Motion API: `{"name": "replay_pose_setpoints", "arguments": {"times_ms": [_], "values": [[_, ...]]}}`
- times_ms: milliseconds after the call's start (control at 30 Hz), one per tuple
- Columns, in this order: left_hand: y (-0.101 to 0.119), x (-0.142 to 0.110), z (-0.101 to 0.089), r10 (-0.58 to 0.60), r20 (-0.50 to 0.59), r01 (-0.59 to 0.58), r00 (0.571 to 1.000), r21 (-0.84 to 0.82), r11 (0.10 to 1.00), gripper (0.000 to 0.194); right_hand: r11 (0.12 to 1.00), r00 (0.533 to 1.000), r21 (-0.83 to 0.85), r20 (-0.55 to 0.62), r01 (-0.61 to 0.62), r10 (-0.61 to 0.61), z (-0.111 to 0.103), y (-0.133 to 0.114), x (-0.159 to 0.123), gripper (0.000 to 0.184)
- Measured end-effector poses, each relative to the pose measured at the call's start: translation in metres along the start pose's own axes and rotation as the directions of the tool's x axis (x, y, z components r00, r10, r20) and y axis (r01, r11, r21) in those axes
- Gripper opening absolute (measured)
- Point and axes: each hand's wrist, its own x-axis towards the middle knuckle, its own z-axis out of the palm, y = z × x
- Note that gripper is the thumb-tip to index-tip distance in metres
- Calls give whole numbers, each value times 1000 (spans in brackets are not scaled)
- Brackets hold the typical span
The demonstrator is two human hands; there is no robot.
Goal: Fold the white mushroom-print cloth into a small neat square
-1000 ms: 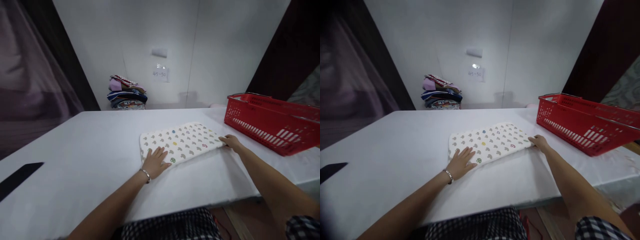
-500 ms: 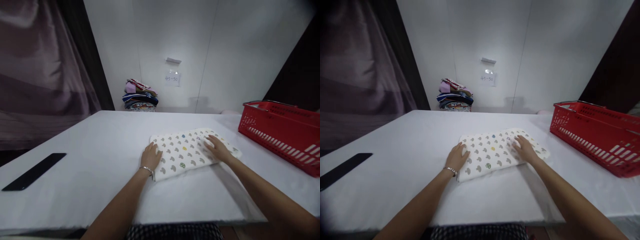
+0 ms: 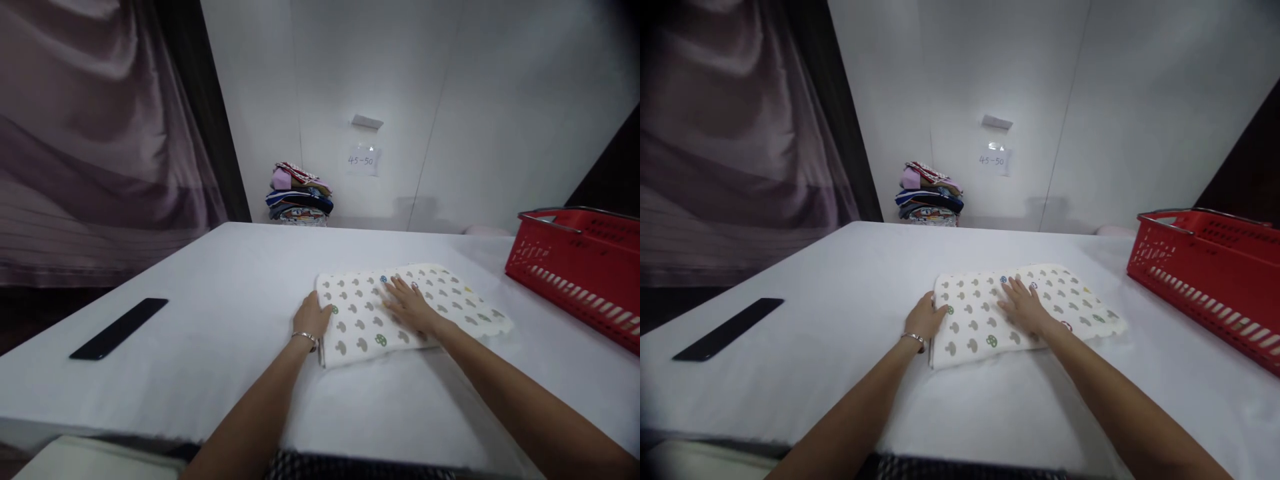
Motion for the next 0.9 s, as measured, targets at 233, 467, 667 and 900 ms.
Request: {"name": "replay_pose_setpoints", "arguments": {"times_ms": [233,467,667,900], "values": [[-1,15,-7,-212,122,241,970,-327,914,63,997,1000,-78,8,26,-25,29,-8,15,62],[1,21,-1,-285,200,348,937,-529,774,58,998,999,-44,-28,44,-46,28,-6,12,60],[12,16,1,-193,448,476,873,-692,543,28,998,998,-28,-32,50,-51,22,-9,13,57],[18,14,-18,-114,405,420,907,-856,302,23,996,997,83,74,-17,11,13,-30,15,58]]}}
